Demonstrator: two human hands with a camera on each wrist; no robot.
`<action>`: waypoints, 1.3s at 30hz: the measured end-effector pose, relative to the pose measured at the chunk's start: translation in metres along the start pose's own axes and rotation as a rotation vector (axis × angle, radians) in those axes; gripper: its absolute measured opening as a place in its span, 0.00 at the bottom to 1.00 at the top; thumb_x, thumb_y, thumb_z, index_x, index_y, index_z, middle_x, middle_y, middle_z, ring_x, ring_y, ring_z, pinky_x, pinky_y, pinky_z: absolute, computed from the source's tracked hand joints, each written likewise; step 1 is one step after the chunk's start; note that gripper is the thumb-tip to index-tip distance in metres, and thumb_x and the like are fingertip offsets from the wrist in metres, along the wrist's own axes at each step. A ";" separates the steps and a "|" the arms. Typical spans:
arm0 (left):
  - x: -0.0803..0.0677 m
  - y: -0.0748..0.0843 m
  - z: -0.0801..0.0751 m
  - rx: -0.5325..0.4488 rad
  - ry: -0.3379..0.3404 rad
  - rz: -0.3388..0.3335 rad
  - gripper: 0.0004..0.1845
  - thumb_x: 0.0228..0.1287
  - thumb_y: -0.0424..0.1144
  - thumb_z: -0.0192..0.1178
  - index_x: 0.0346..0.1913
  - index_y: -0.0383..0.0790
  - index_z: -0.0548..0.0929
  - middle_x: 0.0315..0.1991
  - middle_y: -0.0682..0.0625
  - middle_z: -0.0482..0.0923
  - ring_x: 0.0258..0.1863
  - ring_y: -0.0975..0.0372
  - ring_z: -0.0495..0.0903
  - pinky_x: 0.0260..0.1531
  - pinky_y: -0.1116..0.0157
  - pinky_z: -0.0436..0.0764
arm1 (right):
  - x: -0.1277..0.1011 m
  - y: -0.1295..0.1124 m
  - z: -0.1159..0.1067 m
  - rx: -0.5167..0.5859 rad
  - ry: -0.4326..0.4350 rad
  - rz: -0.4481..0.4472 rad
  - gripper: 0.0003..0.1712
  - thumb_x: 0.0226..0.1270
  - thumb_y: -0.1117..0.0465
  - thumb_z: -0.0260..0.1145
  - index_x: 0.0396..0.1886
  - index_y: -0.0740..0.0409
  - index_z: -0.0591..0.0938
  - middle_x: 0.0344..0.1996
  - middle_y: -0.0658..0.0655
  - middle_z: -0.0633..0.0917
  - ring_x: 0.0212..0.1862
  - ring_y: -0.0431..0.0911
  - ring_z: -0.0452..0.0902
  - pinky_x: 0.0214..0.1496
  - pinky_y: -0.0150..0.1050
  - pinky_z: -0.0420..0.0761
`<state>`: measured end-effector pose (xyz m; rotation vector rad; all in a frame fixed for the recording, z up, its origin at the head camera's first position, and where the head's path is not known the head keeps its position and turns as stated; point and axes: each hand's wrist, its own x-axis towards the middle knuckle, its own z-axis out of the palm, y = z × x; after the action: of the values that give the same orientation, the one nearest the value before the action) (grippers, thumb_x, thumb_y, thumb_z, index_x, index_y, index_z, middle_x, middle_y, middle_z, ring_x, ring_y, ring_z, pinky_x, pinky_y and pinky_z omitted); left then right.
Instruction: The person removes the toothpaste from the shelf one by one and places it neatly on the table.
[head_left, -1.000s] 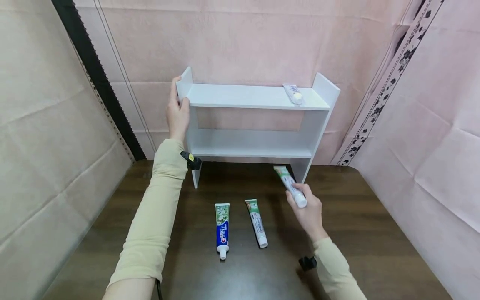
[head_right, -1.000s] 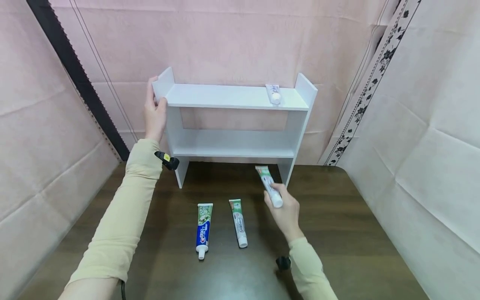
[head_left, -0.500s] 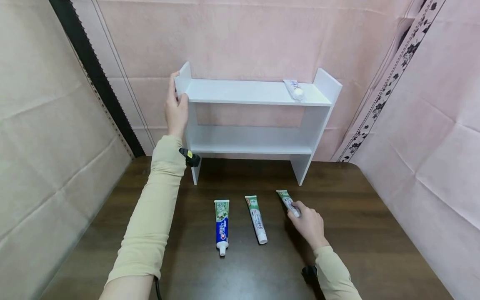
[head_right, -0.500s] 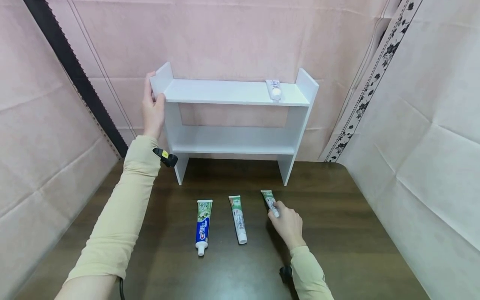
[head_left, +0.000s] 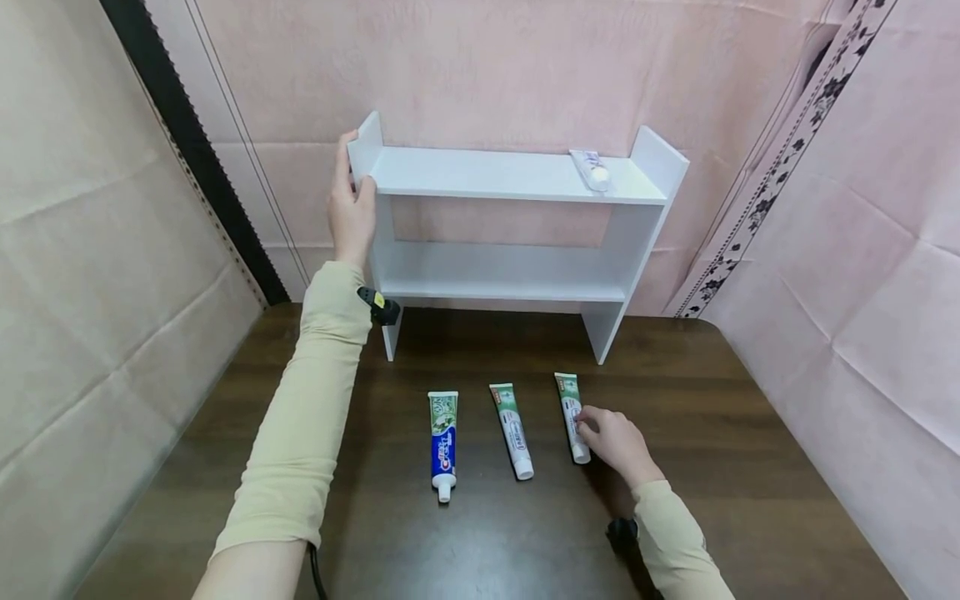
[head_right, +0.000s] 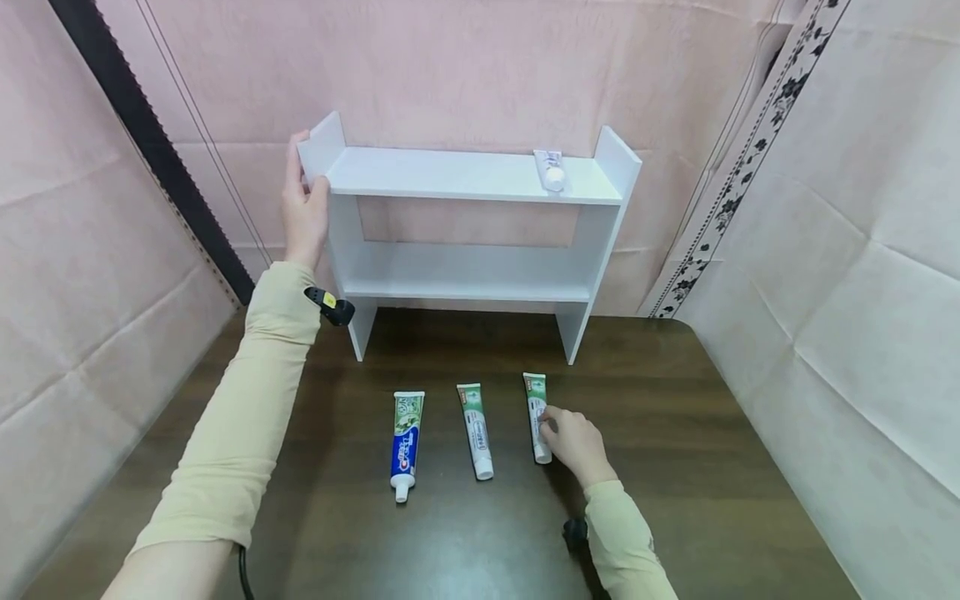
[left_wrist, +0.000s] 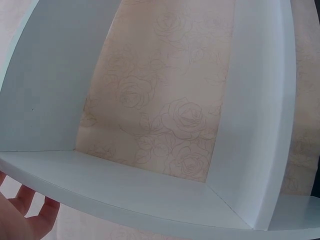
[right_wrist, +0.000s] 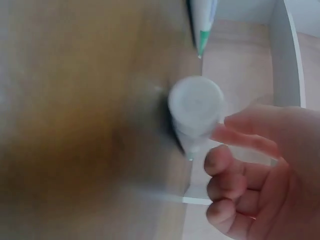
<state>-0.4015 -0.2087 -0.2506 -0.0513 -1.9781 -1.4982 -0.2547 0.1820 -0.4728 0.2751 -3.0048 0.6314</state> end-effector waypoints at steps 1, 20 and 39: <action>0.000 0.000 0.000 0.000 0.001 0.002 0.31 0.71 0.38 0.41 0.67 0.80 0.58 0.69 0.60 0.65 0.45 0.62 0.69 0.37 0.67 0.67 | 0.002 0.000 -0.003 -0.013 -0.011 -0.015 0.12 0.65 0.60 0.62 0.44 0.58 0.86 0.39 0.60 0.88 0.29 0.45 0.74 0.32 0.42 0.75; -0.005 -0.009 0.002 0.001 0.007 0.005 0.31 0.70 0.37 0.41 0.68 0.79 0.58 0.70 0.59 0.64 0.46 0.62 0.70 0.37 0.67 0.68 | 0.107 -0.110 -0.223 -0.161 0.361 -0.163 0.39 0.69 0.53 0.57 0.76 0.46 0.54 0.47 0.67 0.74 0.44 0.57 0.69 0.43 0.51 0.72; 0.002 -0.005 0.003 -0.010 0.009 0.033 0.31 0.70 0.36 0.40 0.68 0.77 0.59 0.71 0.60 0.62 0.54 0.65 0.67 0.43 0.66 0.69 | 0.140 -0.099 -0.230 -0.146 0.477 -0.187 0.32 0.65 0.42 0.61 0.61 0.55 0.68 0.45 0.65 0.78 0.42 0.56 0.72 0.37 0.51 0.71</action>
<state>-0.4060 -0.2083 -0.2542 -0.0811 -1.9538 -1.4852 -0.3692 0.1627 -0.2105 0.3370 -2.5145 0.3890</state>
